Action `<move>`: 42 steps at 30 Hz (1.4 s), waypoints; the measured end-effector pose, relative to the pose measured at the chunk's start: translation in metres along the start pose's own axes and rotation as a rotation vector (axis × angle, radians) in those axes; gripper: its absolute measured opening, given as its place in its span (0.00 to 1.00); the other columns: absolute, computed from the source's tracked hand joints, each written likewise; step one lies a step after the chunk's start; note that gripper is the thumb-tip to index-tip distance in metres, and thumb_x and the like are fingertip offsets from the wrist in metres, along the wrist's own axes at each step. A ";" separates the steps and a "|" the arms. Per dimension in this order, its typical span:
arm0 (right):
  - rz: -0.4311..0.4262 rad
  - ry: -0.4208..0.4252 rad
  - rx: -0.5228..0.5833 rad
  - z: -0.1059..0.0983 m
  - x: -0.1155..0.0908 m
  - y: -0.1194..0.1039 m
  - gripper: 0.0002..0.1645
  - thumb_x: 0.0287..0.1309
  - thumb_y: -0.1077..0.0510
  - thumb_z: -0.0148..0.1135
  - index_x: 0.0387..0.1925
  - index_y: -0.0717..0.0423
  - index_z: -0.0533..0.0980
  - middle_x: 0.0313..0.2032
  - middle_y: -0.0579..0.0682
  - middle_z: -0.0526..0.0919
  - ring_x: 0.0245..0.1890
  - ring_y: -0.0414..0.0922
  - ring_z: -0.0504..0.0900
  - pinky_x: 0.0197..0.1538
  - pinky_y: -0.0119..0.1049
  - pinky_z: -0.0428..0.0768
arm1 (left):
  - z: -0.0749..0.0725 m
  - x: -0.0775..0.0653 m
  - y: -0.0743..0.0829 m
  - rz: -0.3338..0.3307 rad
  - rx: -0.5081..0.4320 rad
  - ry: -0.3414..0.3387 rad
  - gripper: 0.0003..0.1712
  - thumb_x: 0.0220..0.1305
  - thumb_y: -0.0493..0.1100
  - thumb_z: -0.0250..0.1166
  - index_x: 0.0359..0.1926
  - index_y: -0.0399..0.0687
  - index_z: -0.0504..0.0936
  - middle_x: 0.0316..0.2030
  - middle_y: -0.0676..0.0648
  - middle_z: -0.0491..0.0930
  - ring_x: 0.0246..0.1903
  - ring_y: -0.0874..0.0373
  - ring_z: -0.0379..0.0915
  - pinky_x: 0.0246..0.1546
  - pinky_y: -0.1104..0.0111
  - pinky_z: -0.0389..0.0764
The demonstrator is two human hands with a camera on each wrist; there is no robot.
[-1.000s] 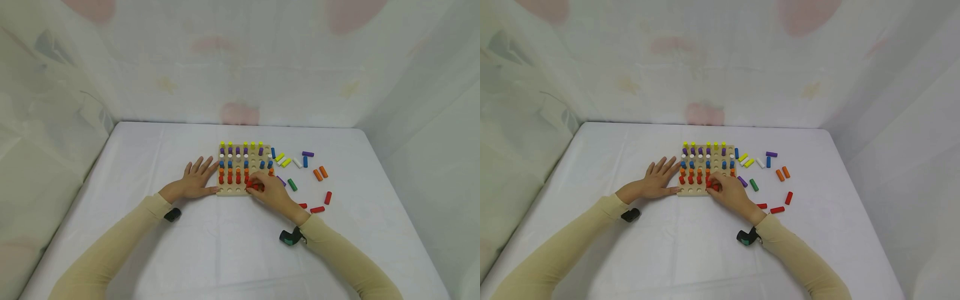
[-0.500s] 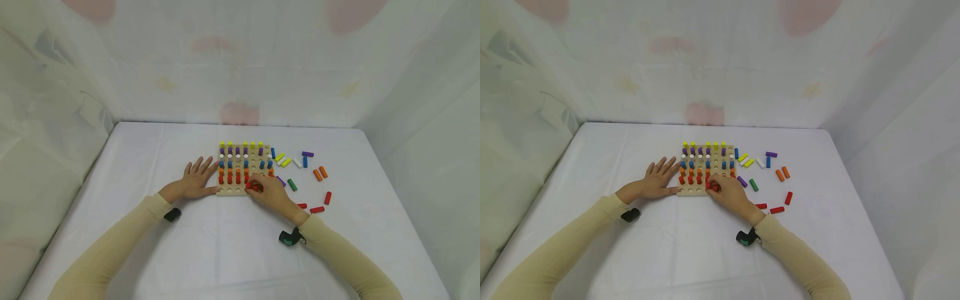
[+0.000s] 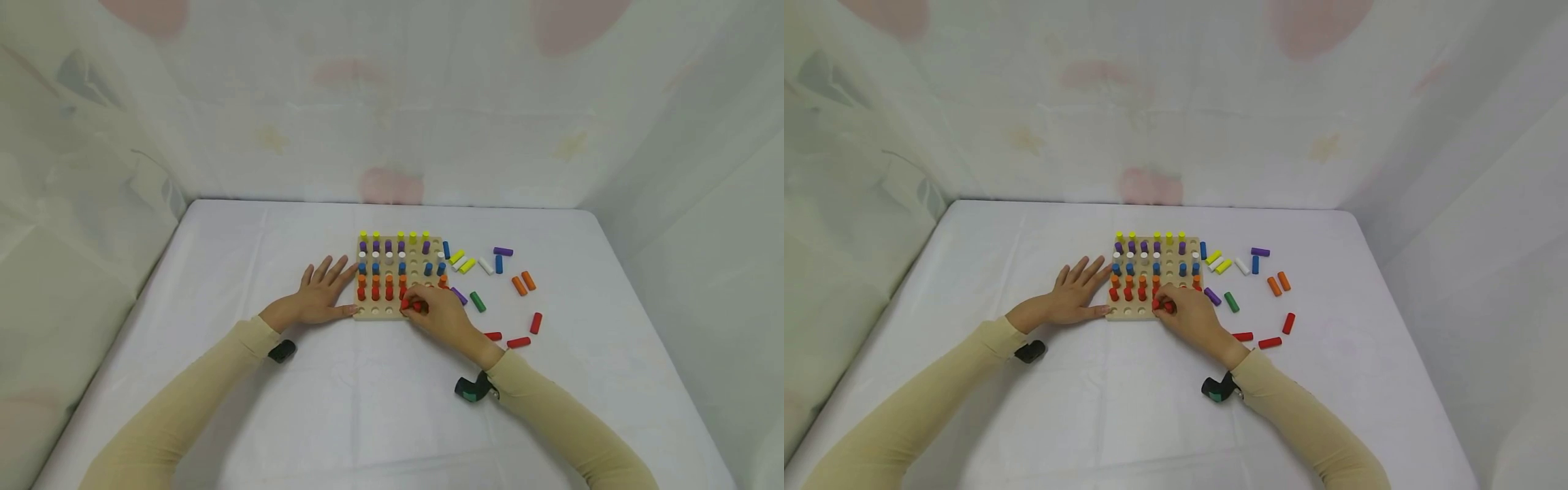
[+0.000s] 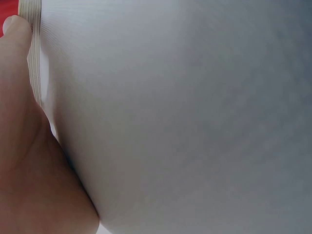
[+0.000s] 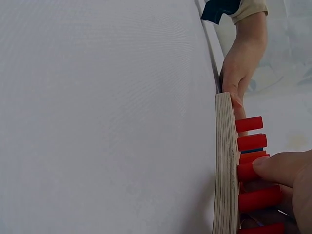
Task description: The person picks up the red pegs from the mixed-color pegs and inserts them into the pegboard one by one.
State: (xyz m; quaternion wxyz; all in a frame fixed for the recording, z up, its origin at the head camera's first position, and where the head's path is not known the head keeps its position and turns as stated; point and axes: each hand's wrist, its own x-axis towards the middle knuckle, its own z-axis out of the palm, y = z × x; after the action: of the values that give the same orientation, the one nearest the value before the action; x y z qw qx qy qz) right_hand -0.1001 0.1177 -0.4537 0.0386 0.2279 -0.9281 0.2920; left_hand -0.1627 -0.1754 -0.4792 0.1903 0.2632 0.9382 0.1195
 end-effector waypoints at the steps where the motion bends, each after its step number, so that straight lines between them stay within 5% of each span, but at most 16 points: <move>1: 0.001 -0.002 -0.002 0.000 0.000 0.000 0.12 0.56 0.52 0.73 0.42 0.46 0.81 0.33 0.41 0.85 0.30 0.36 0.74 0.33 0.26 0.74 | 0.000 0.000 0.000 0.004 -0.004 0.006 0.55 0.66 0.73 0.51 0.79 0.60 0.32 0.80 0.42 0.26 0.78 0.35 0.18 0.71 0.33 0.29; 12: 0.014 -0.030 -0.018 -0.003 0.000 -0.003 0.12 0.58 0.52 0.71 0.44 0.46 0.82 0.34 0.41 0.85 0.30 0.36 0.74 0.34 0.26 0.74 | 0.006 0.002 -0.004 0.013 -0.030 0.013 0.57 0.62 0.81 0.44 0.79 0.63 0.30 0.80 0.44 0.24 0.78 0.36 0.16 0.71 0.33 0.26; 20: 0.008 -0.029 -0.020 -0.002 -0.002 -0.002 0.14 0.58 0.52 0.71 0.46 0.47 0.83 0.37 0.42 0.86 0.33 0.37 0.75 0.37 0.28 0.76 | 0.000 0.000 0.003 0.008 -0.011 0.021 0.54 0.66 0.72 0.53 0.80 0.58 0.34 0.80 0.41 0.28 0.78 0.34 0.20 0.71 0.32 0.30; 33: 0.018 0.011 -0.013 0.000 -0.005 -0.002 0.14 0.57 0.50 0.72 0.45 0.47 0.84 0.38 0.43 0.87 0.35 0.38 0.78 0.40 0.31 0.79 | 0.006 0.002 -0.005 0.024 -0.038 0.026 0.57 0.62 0.80 0.46 0.79 0.62 0.31 0.80 0.43 0.26 0.77 0.35 0.17 0.70 0.33 0.27; 42: 0.049 0.020 0.013 0.000 -0.005 -0.003 0.15 0.58 0.50 0.71 0.46 0.47 0.85 0.40 0.44 0.88 0.36 0.39 0.79 0.40 0.31 0.78 | 0.007 0.003 -0.005 0.015 -0.036 0.018 0.55 0.65 0.77 0.48 0.79 0.63 0.30 0.80 0.45 0.24 0.78 0.37 0.15 0.71 0.33 0.27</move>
State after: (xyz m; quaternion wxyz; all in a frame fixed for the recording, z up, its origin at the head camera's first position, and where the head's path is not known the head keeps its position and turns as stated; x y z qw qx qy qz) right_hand -0.0938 0.1175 -0.4533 0.0393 0.2023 -0.9311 0.3011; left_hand -0.1646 -0.1772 -0.4876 0.1858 0.2657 0.9356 0.1399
